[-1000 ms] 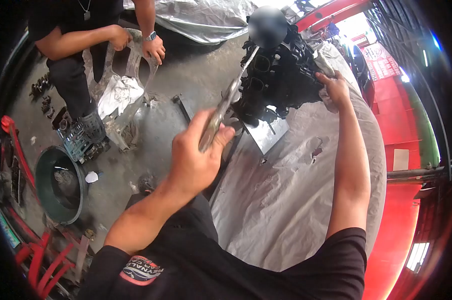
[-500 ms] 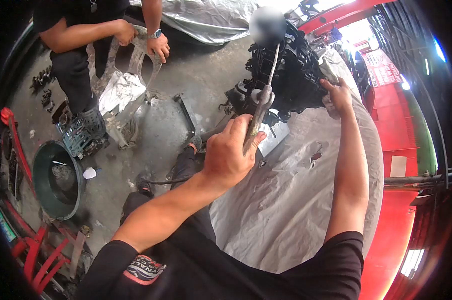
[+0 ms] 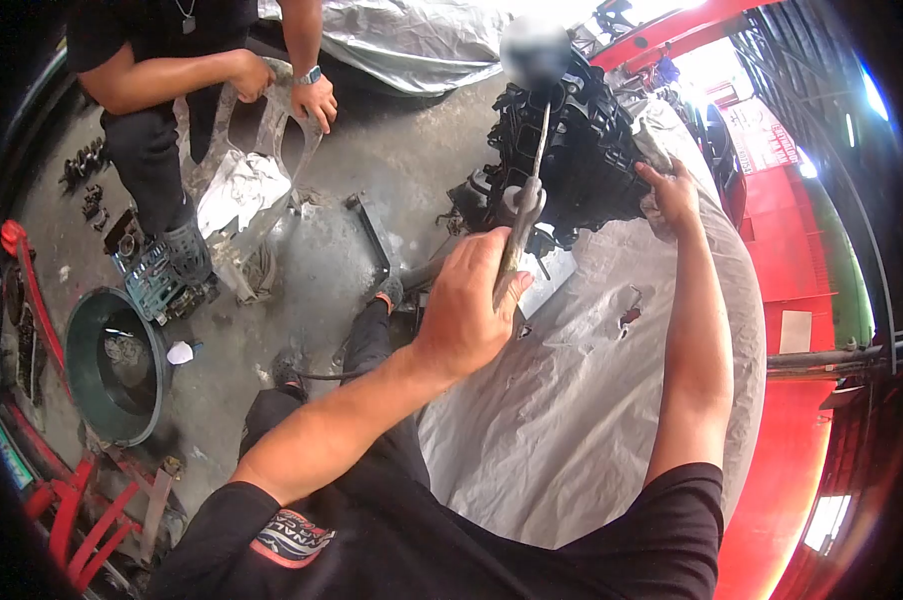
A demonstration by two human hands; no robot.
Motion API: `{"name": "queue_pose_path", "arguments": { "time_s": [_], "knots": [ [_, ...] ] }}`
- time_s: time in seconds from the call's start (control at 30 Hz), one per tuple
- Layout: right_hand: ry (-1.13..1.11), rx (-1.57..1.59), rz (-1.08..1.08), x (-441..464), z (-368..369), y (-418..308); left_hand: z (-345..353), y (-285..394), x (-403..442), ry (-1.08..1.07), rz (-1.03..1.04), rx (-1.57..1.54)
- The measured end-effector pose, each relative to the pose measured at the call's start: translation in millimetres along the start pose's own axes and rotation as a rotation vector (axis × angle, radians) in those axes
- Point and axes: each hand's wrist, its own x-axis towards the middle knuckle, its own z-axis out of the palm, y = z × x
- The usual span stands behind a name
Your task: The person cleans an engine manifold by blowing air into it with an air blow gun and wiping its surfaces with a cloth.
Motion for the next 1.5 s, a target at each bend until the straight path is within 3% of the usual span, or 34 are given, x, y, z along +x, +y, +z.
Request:
{"name": "queue_pose_path", "arguments": {
  "time_s": [0.1,0.23,0.33,0.43,0.53,0.63,0.83,1.07,1.17,1.3,1.5],
  "knots": [
    [0.046,-0.019,-0.048,6.7,3.9,12.3,-2.8,1.7,-1.2,-0.130,-0.192,-0.027],
    [-0.020,0.078,0.032,-15.6,-0.3,-14.5,-1.1,15.6,1.1,-0.078,-0.157,-0.013],
    [0.071,0.045,-0.048,1.1,7.6,6.1,7.0,-2.4,2.6,-0.122,-0.179,0.006],
    [0.091,0.081,-0.085,-11.2,6.1,-6.3,12.3,-0.7,-1.9,-0.033,-0.133,-0.026],
    [0.025,0.055,0.004,-12.5,1.5,-10.0,18.2,-6.8,-8.6,-0.074,-0.128,0.000],
    [0.161,-0.022,-0.165,13.7,12.2,23.3,19.2,0.8,-7.7,-0.072,-0.118,-0.002],
    [0.015,0.065,0.035,-28.6,-1.2,-25.0,23.0,8.9,-10.4,-0.053,-0.133,-0.027],
    [0.026,0.041,-0.019,-1.6,2.5,-0.4,-3.5,17.1,-24.5,-0.058,-0.084,-0.026],
    [0.143,0.003,-0.107,1.5,8.4,8.1,-22.1,18.0,-35.3,-0.087,-0.150,-0.065],
    [0.033,0.043,0.019,-18.0,0.1,-17.1,-37.9,14.8,-34.8,-0.113,-0.156,-0.050],
    [0.111,0.037,-0.095,-17.2,4.5,-12.5,-48.8,19.9,-38.9,-0.097,-0.154,-0.063]
  ]
}}
